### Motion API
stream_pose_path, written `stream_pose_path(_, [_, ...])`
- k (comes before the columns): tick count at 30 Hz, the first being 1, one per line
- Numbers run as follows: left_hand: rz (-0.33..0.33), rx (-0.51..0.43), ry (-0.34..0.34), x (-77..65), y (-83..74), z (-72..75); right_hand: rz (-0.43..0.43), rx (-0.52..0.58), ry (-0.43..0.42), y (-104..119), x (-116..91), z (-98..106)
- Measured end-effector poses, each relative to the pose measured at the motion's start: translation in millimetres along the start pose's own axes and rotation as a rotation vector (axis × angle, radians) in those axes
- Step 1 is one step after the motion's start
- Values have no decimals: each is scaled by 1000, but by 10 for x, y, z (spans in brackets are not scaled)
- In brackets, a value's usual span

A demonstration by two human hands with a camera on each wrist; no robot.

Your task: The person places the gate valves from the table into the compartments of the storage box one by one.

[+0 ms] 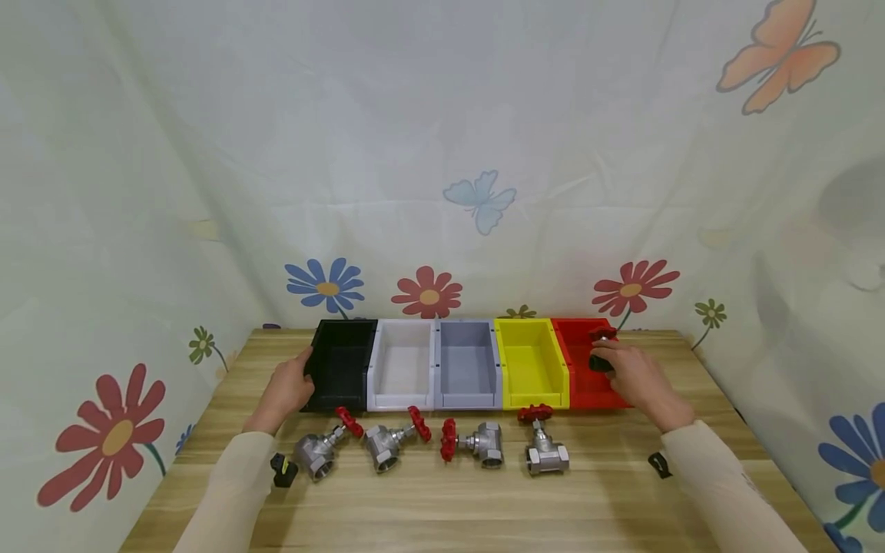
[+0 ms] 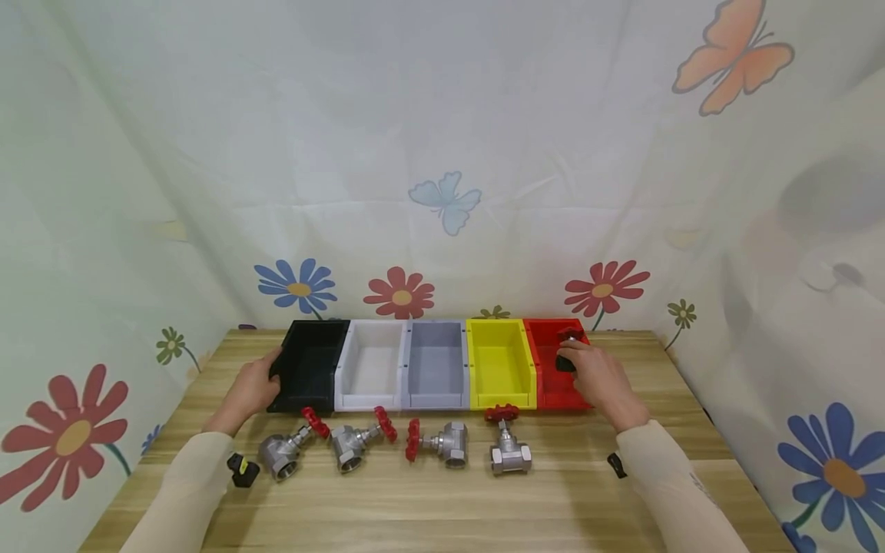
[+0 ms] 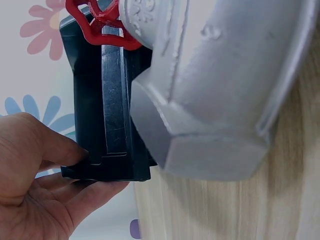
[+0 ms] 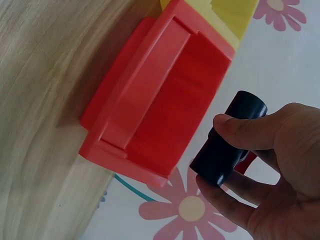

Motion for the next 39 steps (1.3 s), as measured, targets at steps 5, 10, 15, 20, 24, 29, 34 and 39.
stream_pose_path(5, [5, 4, 1, 3, 8, 6, 8, 9, 10, 0, 81, -72])
stream_pose_path(10, [-2, 10, -6, 10, 3, 12, -6, 18, 31, -17, 145, -149])
stream_pose_path(15, [1, 9, -8, 1, 2, 14, -25, 17, 65, -37, 205, -245])
stream_pose_path(20, [-2, 11, -15, -7, -7, 20, -38, 2, 99, -48, 253, -335])
stream_pose_path(24, [-5, 3, -9, -10, -11, 21, -50, 13, 123, -59, 288, -399])
stream_pose_path(29, [2, -2, -9, -18, -9, 20, -44, 15, 142, -87, 340, -471])
stream_pose_path(34, [4, -4, -9, -23, -3, 8, -41, 22, 157, -123, 370, -547])
stream_pose_path(39, [2, 4, -16, -18, -5, 17, -50, 44, 169, -153, 393, -603])
Point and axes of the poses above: each hand's wrist, its own x-axis towards the middle knuckle, its own z-axis out of the back of the hand, y = z × x, the point moved 10 cm from there along x, towards the middle knuckle, and after that the axes turned 6 degrees about y, right-handed, at the moved point
